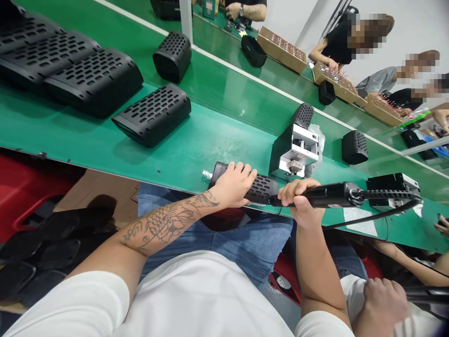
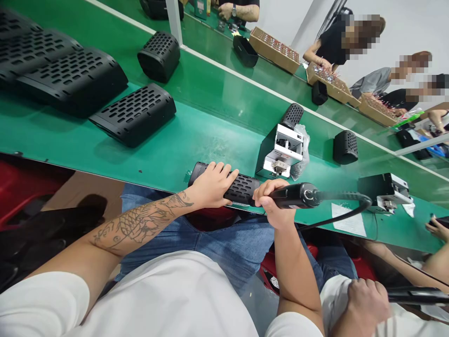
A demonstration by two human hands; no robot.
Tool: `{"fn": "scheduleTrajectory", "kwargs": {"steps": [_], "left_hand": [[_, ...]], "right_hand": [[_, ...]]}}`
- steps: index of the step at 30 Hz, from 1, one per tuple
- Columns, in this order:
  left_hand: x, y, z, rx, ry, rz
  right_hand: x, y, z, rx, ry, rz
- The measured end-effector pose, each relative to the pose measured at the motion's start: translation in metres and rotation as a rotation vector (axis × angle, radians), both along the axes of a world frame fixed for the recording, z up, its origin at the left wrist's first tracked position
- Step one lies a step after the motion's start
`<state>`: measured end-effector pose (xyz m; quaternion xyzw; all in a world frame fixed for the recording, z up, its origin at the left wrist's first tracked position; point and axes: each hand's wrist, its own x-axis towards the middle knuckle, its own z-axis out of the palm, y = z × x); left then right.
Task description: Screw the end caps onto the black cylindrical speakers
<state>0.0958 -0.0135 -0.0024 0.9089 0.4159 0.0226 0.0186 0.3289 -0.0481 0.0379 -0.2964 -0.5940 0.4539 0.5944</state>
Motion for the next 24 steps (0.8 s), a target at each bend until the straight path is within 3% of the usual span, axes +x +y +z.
{"fn": "scheduleTrajectory", "kwargs": {"steps": [4,9,11,15,19,24], "left_hand": [[0.005,-0.005,-0.005,-0.005,-0.034,0.042],[0.005,-0.011,-0.004,-0.019,-0.084,0.062],[-0.008,-0.009,-0.002,-0.008,-0.152,0.012],[-0.06,0.001,-0.011,-0.016,-0.38,-0.058],[-0.109,0.011,-0.046,-0.193,-0.624,-0.015],[-0.121,0.009,-0.089,-0.348,-0.797,0.029]], "right_hand": [[0.021,0.017,0.011,0.075,0.046,-0.151],[0.059,0.084,0.015,0.289,0.058,-0.634],[0.068,0.108,0.009,0.305,0.02,-0.729],[0.073,0.129,-0.008,0.244,-0.004,-0.699],[0.073,0.123,-0.016,0.201,-0.002,-0.664],[0.064,0.098,0.001,0.184,-0.003,-0.653]]}}
